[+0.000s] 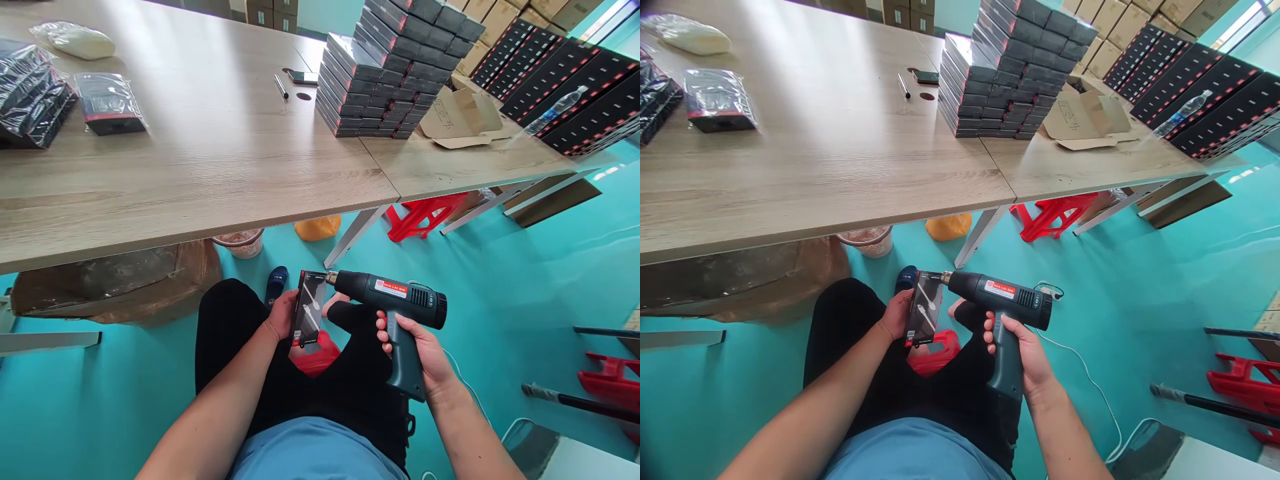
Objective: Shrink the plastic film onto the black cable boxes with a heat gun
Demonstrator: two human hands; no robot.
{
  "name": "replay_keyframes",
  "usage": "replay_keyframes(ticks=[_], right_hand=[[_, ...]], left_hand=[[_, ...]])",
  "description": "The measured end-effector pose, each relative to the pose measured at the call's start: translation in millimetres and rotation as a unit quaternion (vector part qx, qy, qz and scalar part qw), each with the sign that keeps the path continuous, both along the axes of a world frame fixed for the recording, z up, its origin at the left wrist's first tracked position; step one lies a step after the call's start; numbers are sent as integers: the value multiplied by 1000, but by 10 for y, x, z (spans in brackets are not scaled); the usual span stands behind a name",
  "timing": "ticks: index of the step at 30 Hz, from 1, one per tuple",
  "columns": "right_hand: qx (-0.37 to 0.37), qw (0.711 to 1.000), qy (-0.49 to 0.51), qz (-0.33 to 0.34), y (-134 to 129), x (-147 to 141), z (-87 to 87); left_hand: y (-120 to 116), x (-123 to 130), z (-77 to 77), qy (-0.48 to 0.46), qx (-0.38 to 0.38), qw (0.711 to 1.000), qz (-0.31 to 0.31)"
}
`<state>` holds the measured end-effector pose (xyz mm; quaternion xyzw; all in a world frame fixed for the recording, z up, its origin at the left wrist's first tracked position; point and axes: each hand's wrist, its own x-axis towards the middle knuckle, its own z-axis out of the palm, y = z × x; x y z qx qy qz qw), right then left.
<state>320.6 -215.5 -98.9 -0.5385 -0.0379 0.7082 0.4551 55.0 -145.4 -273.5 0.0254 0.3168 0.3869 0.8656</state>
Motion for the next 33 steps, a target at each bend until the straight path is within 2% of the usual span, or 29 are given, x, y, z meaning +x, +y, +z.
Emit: replay_keyframes(ticks=[3, 8, 13, 16, 18, 23, 25, 28, 31, 33], right_hand=[[24, 999, -22, 23, -2, -103, 40], [112, 980, -106, 126, 50, -280, 121], [99, 964, -222, 108, 98, -253, 180], [110, 957, -206, 174, 78, -281, 231], [127, 950, -211, 194, 80, -296, 244], [90, 946, -279, 141, 129, -181, 231], [86, 948, -258, 167, 135, -154, 246], [107, 945, -235, 201, 147, -200, 287], [130, 929, -271, 217, 158, -263, 339], [137, 910, -271, 284, 130, -269, 387]], left_hand=[[13, 11, 51, 14, -21, 999, -21], [24, 28, 50, 59, -39, 997, -9], [4, 21, 59, 39, -28, 999, -11], [8, 36, 75, 51, -30, 998, -7], [10, 46, 77, 64, -34, 997, -6], [-10, 39, 103, 28, -33, 998, -46], [-9, 39, 125, 27, -28, 998, -59], [9, 52, 140, 52, -31, 997, -41], [18, 51, 130, 38, -39, 997, -52], [16, 41, 123, 31, -48, 997, -57]])
